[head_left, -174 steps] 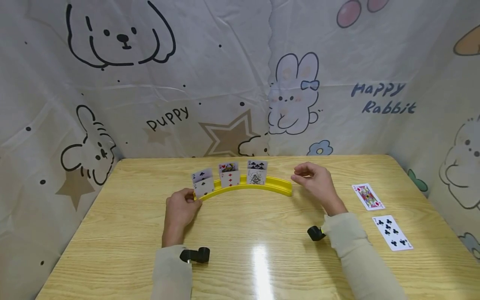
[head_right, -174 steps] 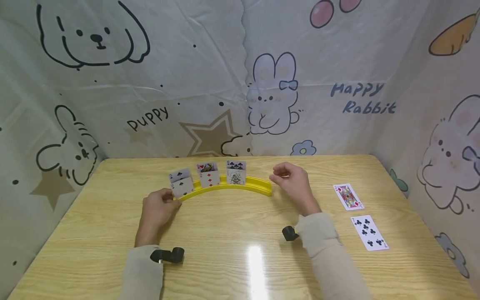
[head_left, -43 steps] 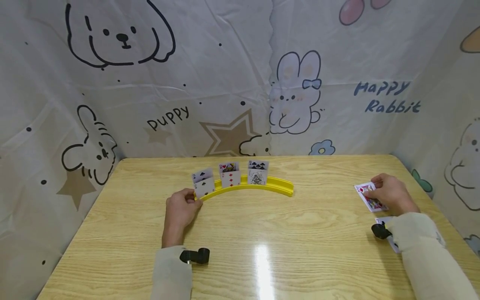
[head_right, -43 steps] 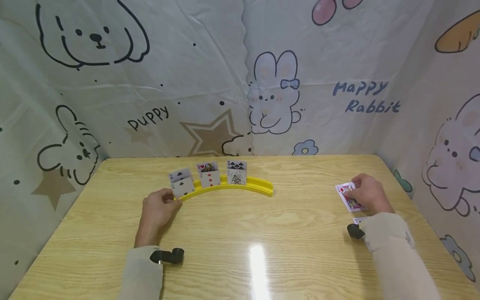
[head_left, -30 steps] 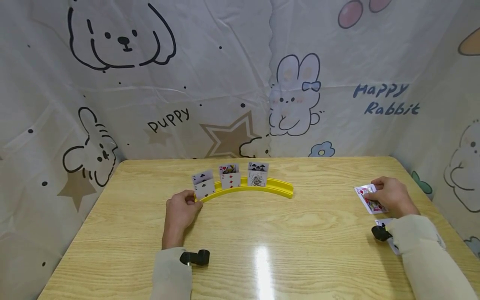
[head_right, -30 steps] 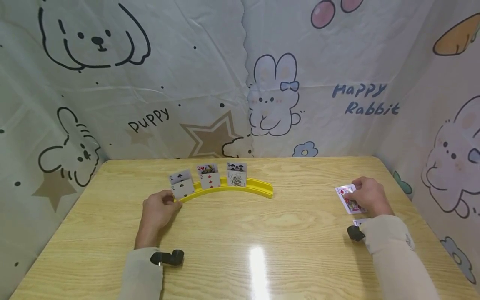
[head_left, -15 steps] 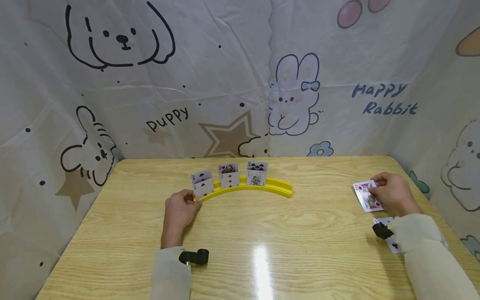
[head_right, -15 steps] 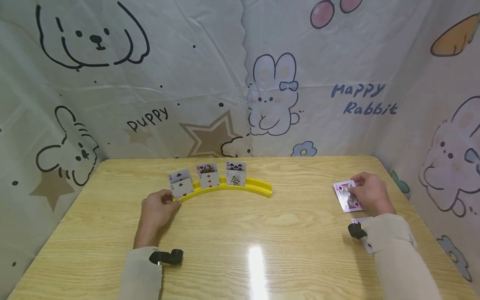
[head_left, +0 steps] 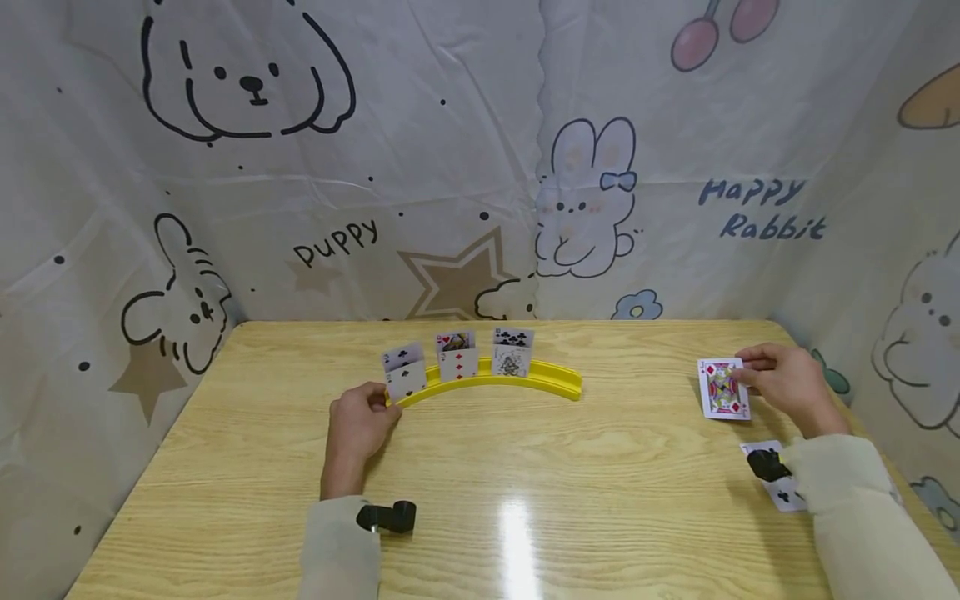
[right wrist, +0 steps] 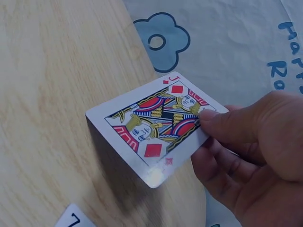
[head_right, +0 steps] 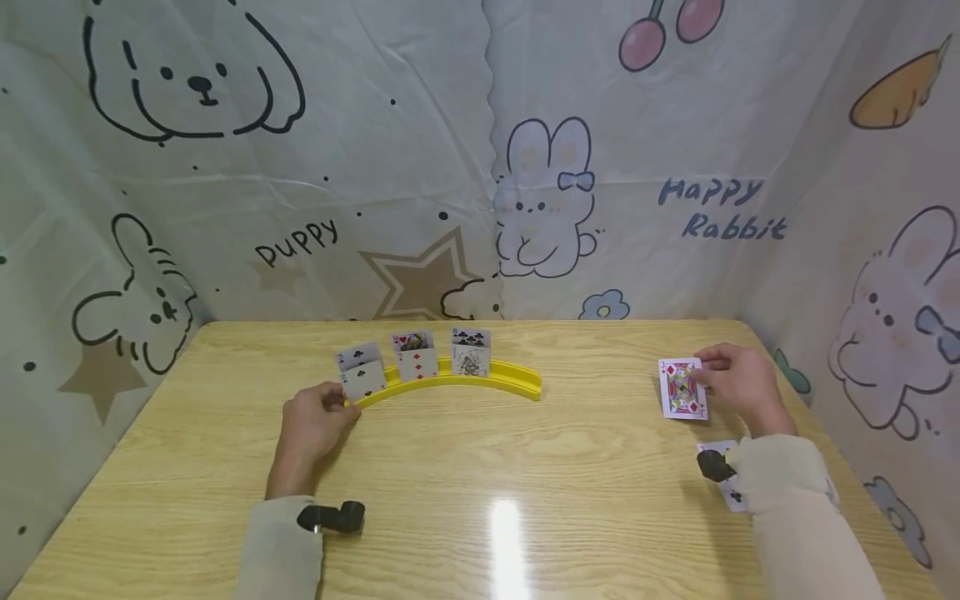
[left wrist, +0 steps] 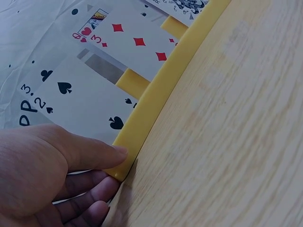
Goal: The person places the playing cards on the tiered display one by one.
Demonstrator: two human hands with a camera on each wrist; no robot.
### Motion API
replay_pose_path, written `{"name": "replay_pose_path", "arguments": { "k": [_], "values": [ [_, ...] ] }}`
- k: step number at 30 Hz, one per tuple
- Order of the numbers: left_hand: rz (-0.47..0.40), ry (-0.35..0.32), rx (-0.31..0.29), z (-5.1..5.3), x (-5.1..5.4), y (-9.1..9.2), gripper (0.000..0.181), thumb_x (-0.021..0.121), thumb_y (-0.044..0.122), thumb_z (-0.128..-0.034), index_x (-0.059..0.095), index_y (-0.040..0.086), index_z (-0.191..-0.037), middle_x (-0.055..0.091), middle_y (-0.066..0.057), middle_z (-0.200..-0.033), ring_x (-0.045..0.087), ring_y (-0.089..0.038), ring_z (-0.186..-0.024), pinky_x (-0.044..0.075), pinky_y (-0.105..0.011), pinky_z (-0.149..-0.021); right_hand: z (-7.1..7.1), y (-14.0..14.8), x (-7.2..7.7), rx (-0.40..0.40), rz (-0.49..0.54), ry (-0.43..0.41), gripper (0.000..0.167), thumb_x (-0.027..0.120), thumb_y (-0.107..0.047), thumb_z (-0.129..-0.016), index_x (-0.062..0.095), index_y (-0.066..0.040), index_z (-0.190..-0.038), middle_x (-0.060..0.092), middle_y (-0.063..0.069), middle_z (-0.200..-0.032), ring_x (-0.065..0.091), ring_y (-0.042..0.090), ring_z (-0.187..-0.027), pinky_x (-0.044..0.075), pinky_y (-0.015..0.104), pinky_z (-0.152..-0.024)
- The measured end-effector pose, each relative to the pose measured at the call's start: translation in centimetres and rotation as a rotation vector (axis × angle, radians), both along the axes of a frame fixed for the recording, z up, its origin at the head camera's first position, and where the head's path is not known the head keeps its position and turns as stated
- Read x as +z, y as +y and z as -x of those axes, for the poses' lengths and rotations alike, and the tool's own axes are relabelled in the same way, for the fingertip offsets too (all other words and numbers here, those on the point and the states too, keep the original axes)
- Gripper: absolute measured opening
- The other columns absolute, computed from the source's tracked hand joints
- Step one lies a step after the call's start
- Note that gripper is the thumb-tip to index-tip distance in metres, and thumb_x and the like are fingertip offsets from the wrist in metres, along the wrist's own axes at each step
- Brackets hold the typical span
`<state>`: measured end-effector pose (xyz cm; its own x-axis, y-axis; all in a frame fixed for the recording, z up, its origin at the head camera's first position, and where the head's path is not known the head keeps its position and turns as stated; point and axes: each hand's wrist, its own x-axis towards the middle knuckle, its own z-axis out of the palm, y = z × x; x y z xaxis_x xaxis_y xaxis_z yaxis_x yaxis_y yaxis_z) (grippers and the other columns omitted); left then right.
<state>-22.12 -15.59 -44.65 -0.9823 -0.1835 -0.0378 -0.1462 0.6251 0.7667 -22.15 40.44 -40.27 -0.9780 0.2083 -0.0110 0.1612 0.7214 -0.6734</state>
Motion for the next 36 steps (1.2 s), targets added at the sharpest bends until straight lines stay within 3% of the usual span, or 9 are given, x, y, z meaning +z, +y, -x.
{"name": "replay_pose_path", "arguments": {
  "k": [5, 12, 27, 36],
  "values": [
    [0.019, 0.024, -0.005, 0.1, -0.1, -0.1, 0.042, 0.076, 0.010, -0.0872, 0.064, -0.006, -0.125, 0.067, -0.018, -0.105, 0.063, -0.027, -0.092, 0.052, -0.042, -0.080, -0.4, -0.5, 0.4, 0.008, 0.045, 0.038, 0.041, 0.070, -0.013, -0.095, 0.059, 0.009, -0.127, 0.065, 0.025, -0.112, 0.065, 0.007, -0.079, 0.058, 0.032, -0.070],
    [0.021, 0.029, 0.000, 0.1, 0.0, -0.2, 0.042, 0.076, 0.010, -0.0864, 0.065, -0.006, -0.124, 0.067, -0.018, -0.104, 0.063, -0.027, -0.092, 0.052, -0.042, -0.080, -0.8, -1.8, 1.2, 0.025, 0.059, 0.072, 0.036, 0.065, -0.018, -0.099, 0.060, 0.004, -0.127, 0.063, 0.024, -0.117, 0.066, 0.010, -0.083, 0.058, 0.030, -0.072],
    [0.022, 0.014, -0.003, 0.1, 0.0, -0.1, 0.043, 0.076, 0.010, -0.0877, 0.064, -0.005, -0.126, 0.066, -0.018, -0.106, 0.064, -0.027, -0.093, 0.052, -0.042, -0.080, -1.0, -5.7, 2.6, 0.071, 0.132, 0.228, 0.033, 0.070, -0.013, -0.095, 0.064, 0.008, -0.120, 0.068, 0.020, -0.103, 0.068, 0.009, -0.080, 0.055, 0.020, -0.067],
    [0.013, 0.013, -0.008, 0.0, 0.1, -0.1, 0.043, 0.076, 0.010, -0.0879, 0.063, -0.006, -0.126, 0.066, -0.018, -0.106, 0.064, -0.027, -0.092, 0.052, -0.042, -0.080, -1.0, -7.3, 2.8, 0.084, 0.113, 0.266, 0.031, 0.069, -0.012, -0.096, 0.064, 0.007, -0.119, 0.067, 0.022, -0.103, 0.065, 0.005, -0.077, 0.053, 0.018, -0.065]
  ]
}}
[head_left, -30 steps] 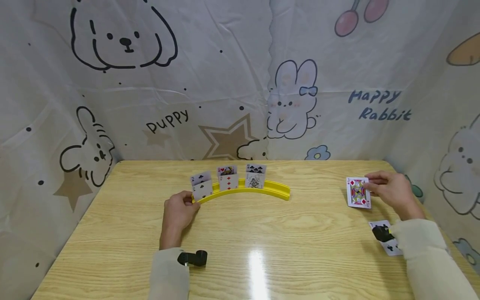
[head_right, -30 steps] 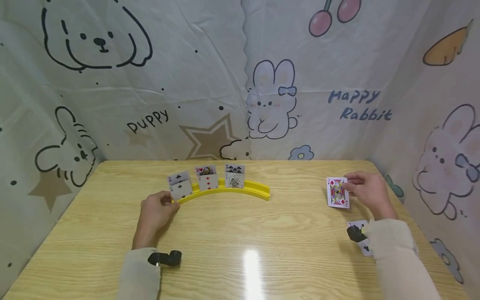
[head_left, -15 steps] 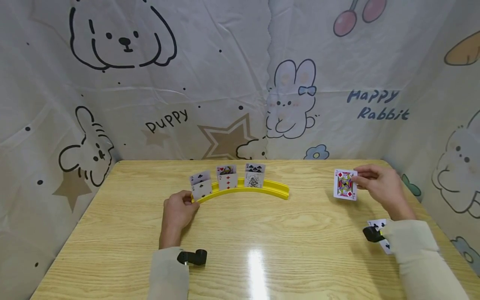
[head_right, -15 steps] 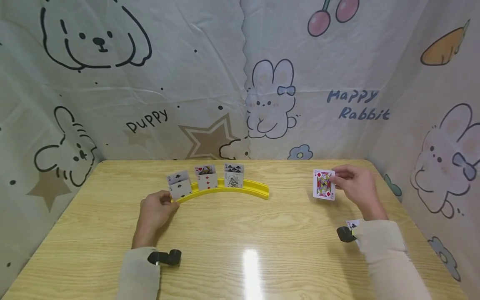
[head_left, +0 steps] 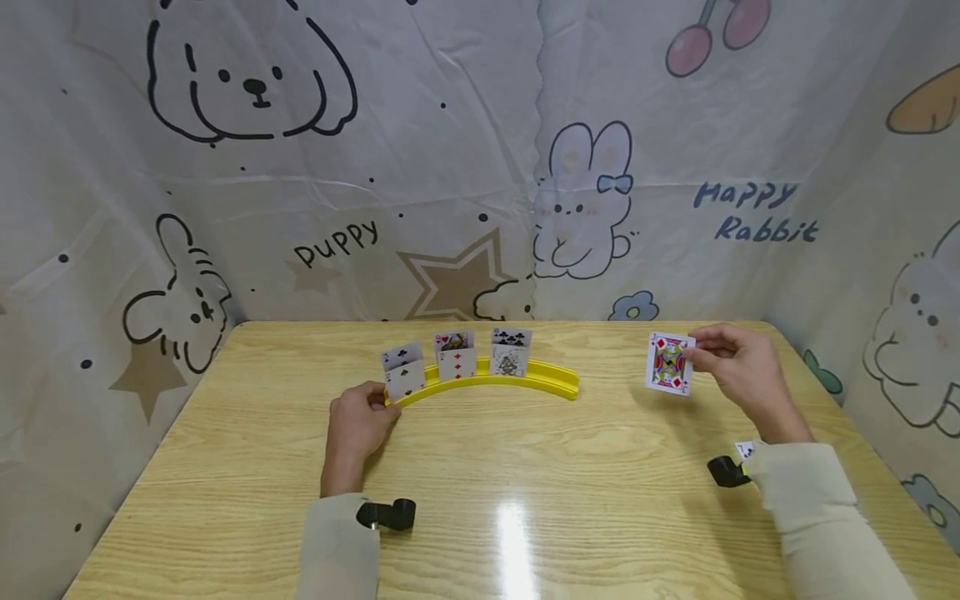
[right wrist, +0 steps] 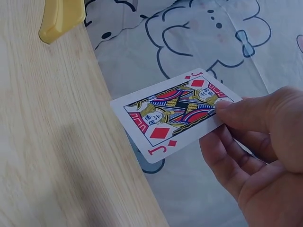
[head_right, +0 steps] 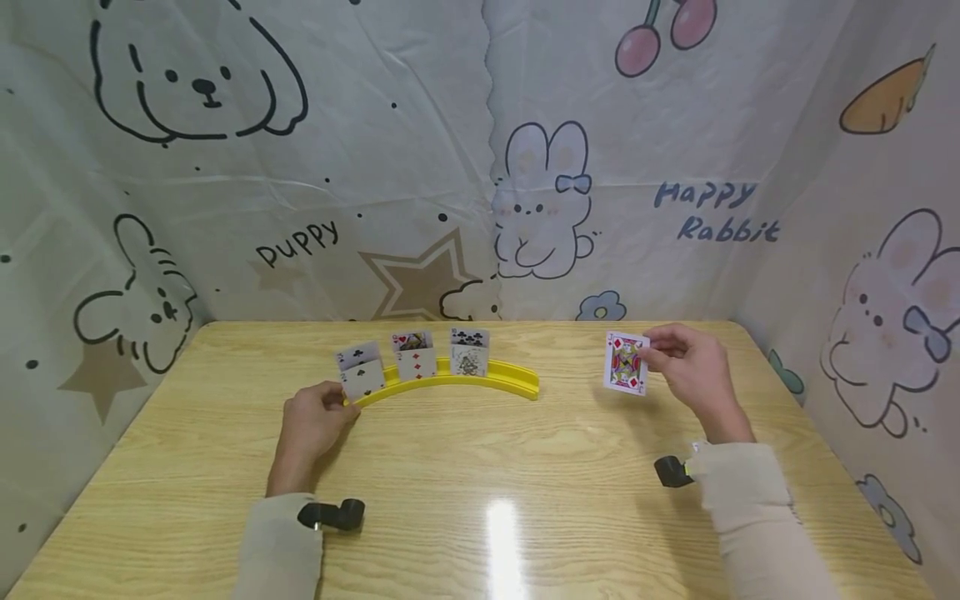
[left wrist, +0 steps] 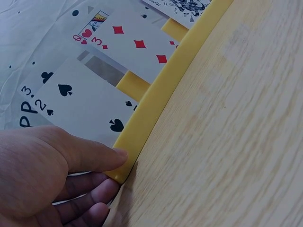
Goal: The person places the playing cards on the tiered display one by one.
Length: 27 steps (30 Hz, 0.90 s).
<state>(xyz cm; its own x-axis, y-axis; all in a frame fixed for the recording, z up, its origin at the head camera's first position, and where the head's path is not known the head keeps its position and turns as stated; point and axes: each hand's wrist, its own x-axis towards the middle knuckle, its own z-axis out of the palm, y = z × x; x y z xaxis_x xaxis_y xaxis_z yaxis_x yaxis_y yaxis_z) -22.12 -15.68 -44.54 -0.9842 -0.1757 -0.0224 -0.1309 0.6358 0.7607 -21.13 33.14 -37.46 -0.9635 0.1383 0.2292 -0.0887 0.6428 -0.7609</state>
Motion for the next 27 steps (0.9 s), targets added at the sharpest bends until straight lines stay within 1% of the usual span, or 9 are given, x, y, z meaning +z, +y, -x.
{"name": "replay_pose_path", "arguments": {
  "k": [5, 12, 16, 19, 25, 27],
  "values": [
    [0.006, 0.007, -0.002, 0.1, 0.0, 0.0, 0.042, 0.076, 0.010, -0.0875, 0.064, -0.006, -0.125, 0.067, -0.018, -0.106, 0.064, -0.026, -0.092, 0.053, -0.042, -0.080, 0.1, -0.9, 0.2, 0.005, -0.001, 0.014, 0.031, 0.069, -0.013, -0.096, 0.063, 0.007, -0.119, 0.066, 0.021, -0.103, 0.063, 0.004, -0.078, 0.052, 0.017, -0.065],
    [0.007, -0.008, 0.007, 0.1, 0.0, 0.0, 0.042, 0.076, 0.010, -0.0878, 0.064, -0.005, -0.125, 0.066, -0.018, -0.106, 0.063, -0.026, -0.093, 0.052, -0.041, -0.081, 0.5, -2.4, 0.3, 0.038, 0.028, 0.076, 0.025, 0.070, -0.003, -0.093, 0.065, 0.009, -0.114, 0.066, 0.022, -0.097, 0.064, 0.006, -0.074, 0.053, 0.018, -0.064],
    [0.006, -0.014, 0.008, 0.0, 0.2, 0.0, 0.042, 0.076, 0.010, -0.0880, 0.064, -0.005, -0.125, 0.066, -0.017, -0.106, 0.063, -0.026, -0.093, 0.052, -0.041, -0.080, 0.8, -3.2, 0.1, 0.054, 0.038, 0.089, 0.023, 0.071, -0.003, -0.092, 0.066, 0.009, -0.112, 0.066, 0.021, -0.096, 0.064, 0.005, -0.074, 0.053, 0.018, -0.064],
    [0.011, -0.013, 0.006, 0.0, 0.2, 0.0, 0.042, 0.076, 0.010, -0.0880, 0.064, -0.005, -0.125, 0.066, -0.017, -0.105, 0.062, -0.026, -0.092, 0.052, -0.041, -0.080, 1.0, -3.8, 0.0, 0.067, 0.061, 0.094, 0.024, 0.071, -0.003, -0.092, 0.066, 0.009, -0.113, 0.065, 0.020, -0.097, 0.064, 0.005, -0.077, 0.054, 0.019, -0.066],
    [0.013, -0.002, 0.005, 0.0, 0.2, 0.1, 0.041, 0.076, 0.010, -0.0876, 0.065, -0.005, -0.124, 0.066, -0.016, -0.104, 0.062, -0.026, -0.091, 0.051, -0.040, -0.079, 1.4, -5.2, -0.1, 0.107, 0.120, 0.133, 0.023, 0.072, -0.002, -0.091, 0.067, 0.009, -0.110, 0.065, 0.021, -0.096, 0.065, 0.005, -0.079, 0.056, 0.022, -0.070],
    [0.013, 0.000, 0.005, 0.0, 0.2, 0.1, 0.040, 0.076, 0.010, -0.0873, 0.065, -0.005, -0.123, 0.066, -0.016, -0.103, 0.062, -0.025, -0.091, 0.051, -0.040, -0.078, 1.6, -5.7, -0.2, 0.120, 0.135, 0.132, 0.022, 0.072, -0.001, -0.091, 0.067, 0.008, -0.110, 0.065, 0.021, -0.096, 0.065, 0.006, -0.080, 0.056, 0.022, -0.070]
  ]
}}
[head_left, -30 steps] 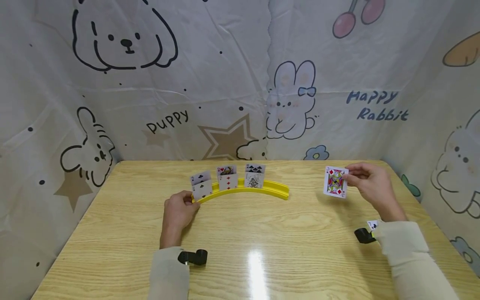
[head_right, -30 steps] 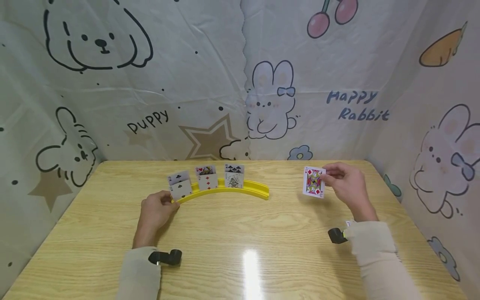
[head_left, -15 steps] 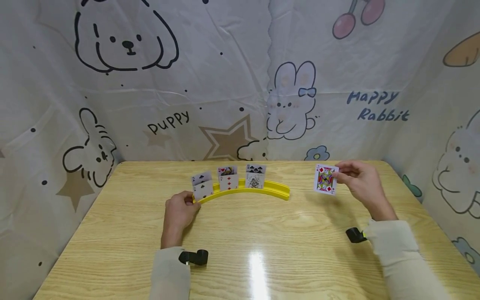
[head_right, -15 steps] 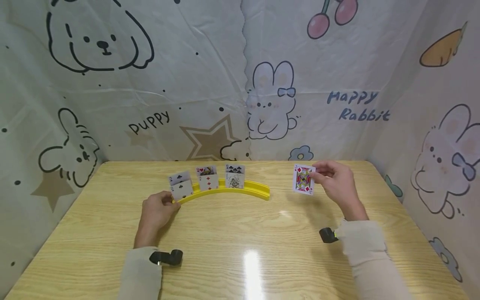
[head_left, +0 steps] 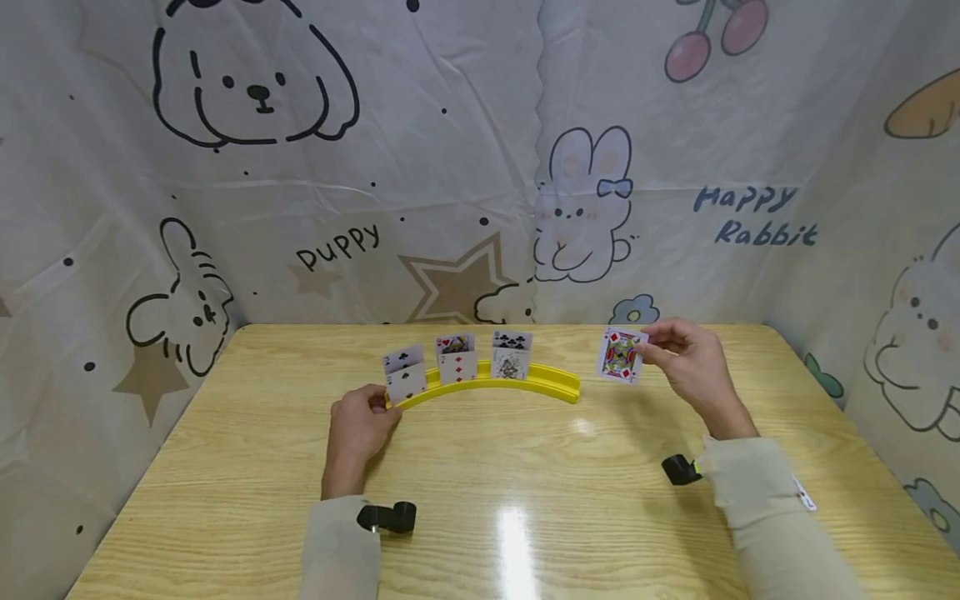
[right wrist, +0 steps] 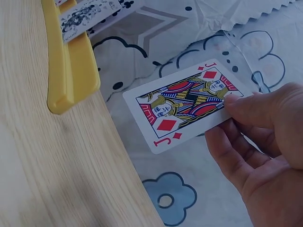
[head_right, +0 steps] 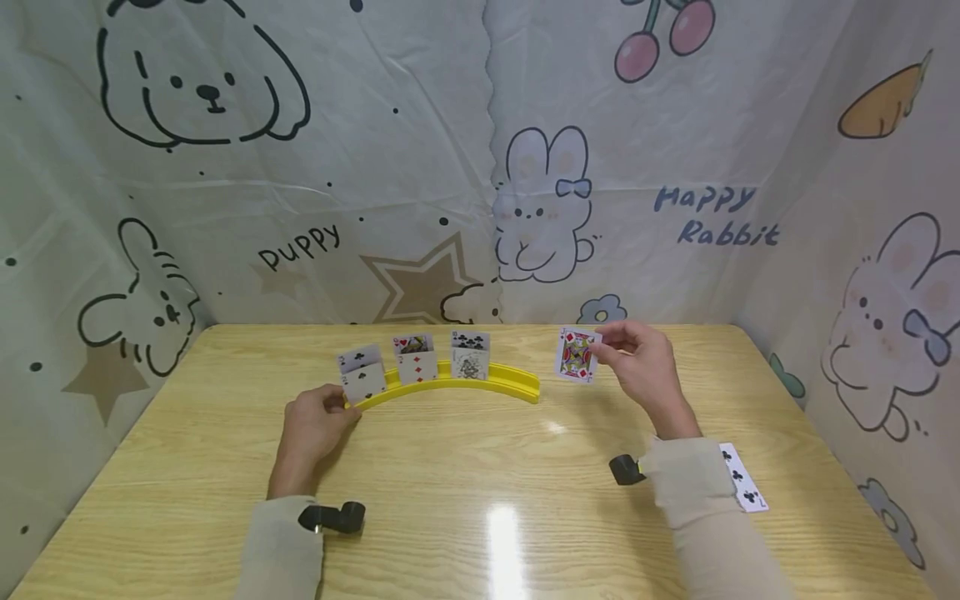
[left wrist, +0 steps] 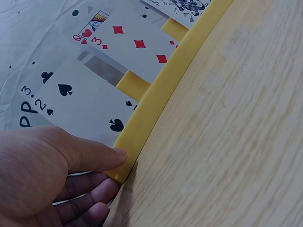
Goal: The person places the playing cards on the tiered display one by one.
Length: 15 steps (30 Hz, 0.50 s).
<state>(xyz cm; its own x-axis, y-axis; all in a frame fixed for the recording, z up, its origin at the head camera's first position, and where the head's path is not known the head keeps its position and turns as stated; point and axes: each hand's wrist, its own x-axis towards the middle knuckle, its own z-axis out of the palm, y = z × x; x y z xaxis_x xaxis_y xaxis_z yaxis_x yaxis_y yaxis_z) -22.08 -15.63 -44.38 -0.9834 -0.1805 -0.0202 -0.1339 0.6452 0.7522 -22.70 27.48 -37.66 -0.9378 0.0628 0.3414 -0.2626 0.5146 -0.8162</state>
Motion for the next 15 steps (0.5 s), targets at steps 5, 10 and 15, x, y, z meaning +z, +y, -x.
{"name": "replay_pose_path", "arguments": {
  "k": [5, 10, 15],
  "values": [
    [-0.002, -0.001, 0.003, 0.0, -0.1, 0.0, 0.040, 0.076, 0.010, -0.0869, 0.066, -0.005, -0.122, 0.066, -0.015, -0.102, 0.062, -0.025, -0.090, 0.051, -0.040, -0.078, 0.4, -1.1, -0.4, 0.016, 0.011, -0.001, 0.020, 0.072, 0.000, -0.091, 0.066, 0.008, -0.108, 0.064, 0.020, -0.097, 0.065, 0.008, -0.083, 0.055, 0.021, -0.071],
    [-0.007, -0.007, 0.008, 0.1, -0.1, 0.0, 0.040, 0.076, 0.010, -0.0875, 0.065, -0.005, -0.124, 0.065, -0.015, -0.103, 0.061, -0.025, -0.091, 0.051, -0.040, -0.078, 0.9, -1.9, -0.8, 0.031, 0.025, 0.016, 0.019, 0.072, 0.001, -0.091, 0.065, 0.009, -0.106, 0.064, 0.020, -0.096, 0.065, 0.010, -0.084, 0.055, 0.020, -0.071],
    [-0.005, -0.001, 0.005, 0.1, -0.1, -0.1, 0.040, 0.076, 0.010, -0.0872, 0.066, -0.004, -0.123, 0.066, -0.015, -0.102, 0.061, -0.025, -0.090, 0.051, -0.041, -0.078, 1.3, -2.6, -1.0, 0.059, 0.043, 0.015, 0.019, 0.071, 0.000, -0.091, 0.065, 0.008, -0.107, 0.064, 0.020, -0.097, 0.065, 0.013, -0.084, 0.056, 0.023, -0.072]
  ]
}}
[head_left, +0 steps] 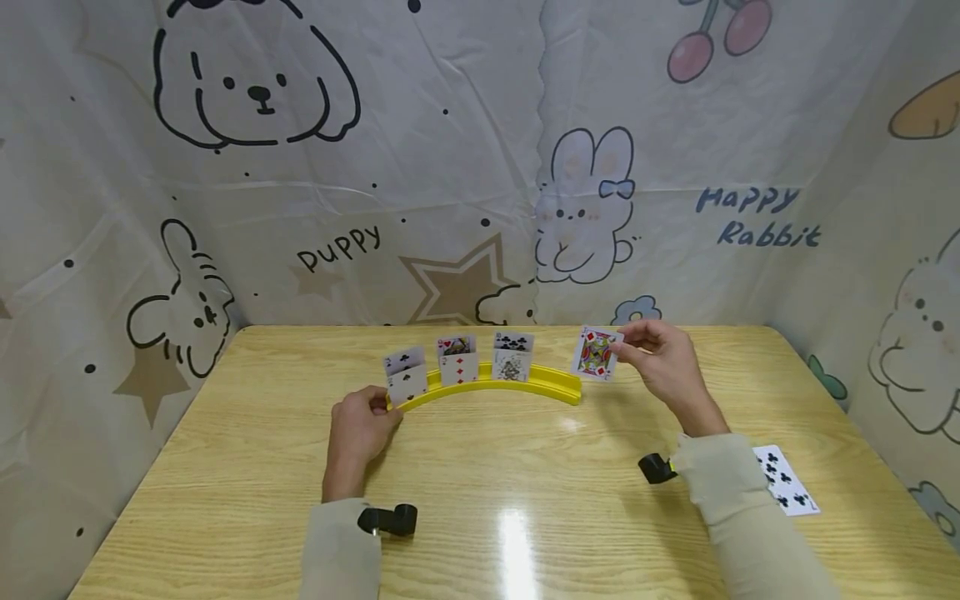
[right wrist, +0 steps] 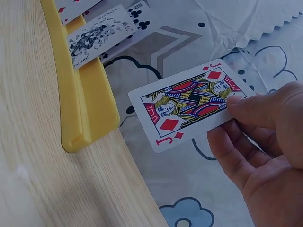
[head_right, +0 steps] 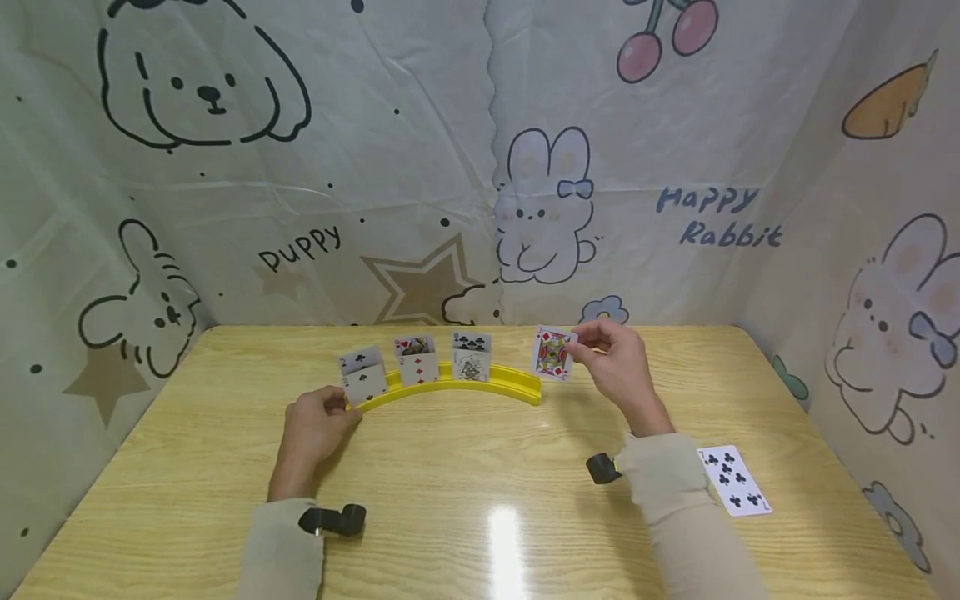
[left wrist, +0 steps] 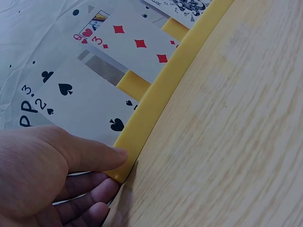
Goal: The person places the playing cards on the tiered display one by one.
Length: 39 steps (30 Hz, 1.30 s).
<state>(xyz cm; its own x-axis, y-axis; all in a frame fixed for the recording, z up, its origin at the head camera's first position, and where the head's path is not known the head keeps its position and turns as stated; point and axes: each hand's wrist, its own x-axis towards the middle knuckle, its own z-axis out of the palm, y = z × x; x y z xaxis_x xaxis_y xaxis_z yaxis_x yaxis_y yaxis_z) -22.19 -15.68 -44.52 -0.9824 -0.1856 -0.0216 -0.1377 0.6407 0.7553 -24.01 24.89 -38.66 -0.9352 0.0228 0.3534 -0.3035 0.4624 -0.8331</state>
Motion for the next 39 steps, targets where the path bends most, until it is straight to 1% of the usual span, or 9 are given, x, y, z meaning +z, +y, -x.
{"name": "replay_pose_path", "arguments": {
  "k": [4, 7, 16, 25, 34, 39],
  "values": [
    [0.001, 0.012, -0.005, 0.1, -0.1, -0.1, 0.039, 0.077, 0.010, -0.0864, 0.067, -0.004, -0.121, 0.067, -0.015, -0.101, 0.063, -0.025, -0.089, 0.052, -0.041, -0.077, 0.5, -0.8, -0.3, 0.036, 0.023, 0.030, 0.016, 0.071, 0.003, -0.091, 0.065, 0.008, -0.104, 0.063, 0.018, -0.095, 0.065, 0.013, -0.082, 0.057, 0.026, -0.072],
    [0.002, 0.013, -0.009, 0.1, -0.1, -0.1, 0.039, 0.077, 0.010, -0.0862, 0.067, -0.004, -0.121, 0.067, -0.015, -0.101, 0.063, -0.025, -0.089, 0.052, -0.041, -0.078, 0.8, -1.3, -0.5, 0.053, 0.039, 0.038, 0.015, 0.071, 0.003, -0.091, 0.064, 0.009, -0.103, 0.062, 0.018, -0.093, 0.065, 0.012, -0.081, 0.057, 0.025, -0.072],
    [-0.005, 0.018, -0.002, 0.0, -0.1, -0.1, 0.041, 0.077, 0.010, -0.0864, 0.066, -0.005, -0.122, 0.067, -0.016, -0.103, 0.064, -0.025, -0.090, 0.053, -0.041, -0.079, 1.0, -2.3, -0.5, 0.048, 0.024, 0.030, 0.019, 0.072, -0.002, -0.091, 0.065, 0.007, -0.106, 0.063, 0.019, -0.098, 0.064, 0.019, -0.087, 0.054, 0.020, -0.073],
    [-0.010, 0.020, -0.002, 0.0, -0.1, -0.1, 0.040, 0.077, 0.010, -0.0862, 0.066, -0.005, -0.122, 0.067, -0.015, -0.103, 0.064, -0.025, -0.090, 0.053, -0.041, -0.078, 1.5, -2.7, -0.9, 0.037, 0.023, 0.020, 0.013, 0.073, -0.001, -0.090, 0.065, 0.005, -0.099, 0.065, 0.017, -0.093, 0.064, 0.015, -0.084, 0.054, 0.021, -0.071],
    [-0.001, 0.036, -0.003, -0.1, -0.1, 0.0, 0.041, 0.077, 0.008, -0.0855, 0.066, -0.006, -0.122, 0.068, -0.016, -0.102, 0.065, -0.025, -0.089, 0.054, -0.039, -0.077, 1.4, -3.1, -1.0, 0.036, 0.023, -0.001, 0.016, 0.074, -0.002, -0.090, 0.065, 0.005, -0.102, 0.064, 0.018, -0.099, 0.062, 0.017, -0.088, 0.054, 0.020, -0.072],
    [0.000, 0.041, 0.000, -0.1, -0.1, 0.0, 0.040, 0.078, 0.009, -0.0854, 0.067, -0.006, -0.121, 0.068, -0.016, -0.101, 0.065, -0.024, -0.088, 0.054, -0.039, -0.076, 1.7, -3.3, -1.2, 0.029, 0.012, -0.011, 0.014, 0.073, -0.001, -0.090, 0.065, 0.005, -0.099, 0.064, 0.017, -0.098, 0.061, 0.017, -0.087, 0.054, 0.019, -0.075]
  ]
}}
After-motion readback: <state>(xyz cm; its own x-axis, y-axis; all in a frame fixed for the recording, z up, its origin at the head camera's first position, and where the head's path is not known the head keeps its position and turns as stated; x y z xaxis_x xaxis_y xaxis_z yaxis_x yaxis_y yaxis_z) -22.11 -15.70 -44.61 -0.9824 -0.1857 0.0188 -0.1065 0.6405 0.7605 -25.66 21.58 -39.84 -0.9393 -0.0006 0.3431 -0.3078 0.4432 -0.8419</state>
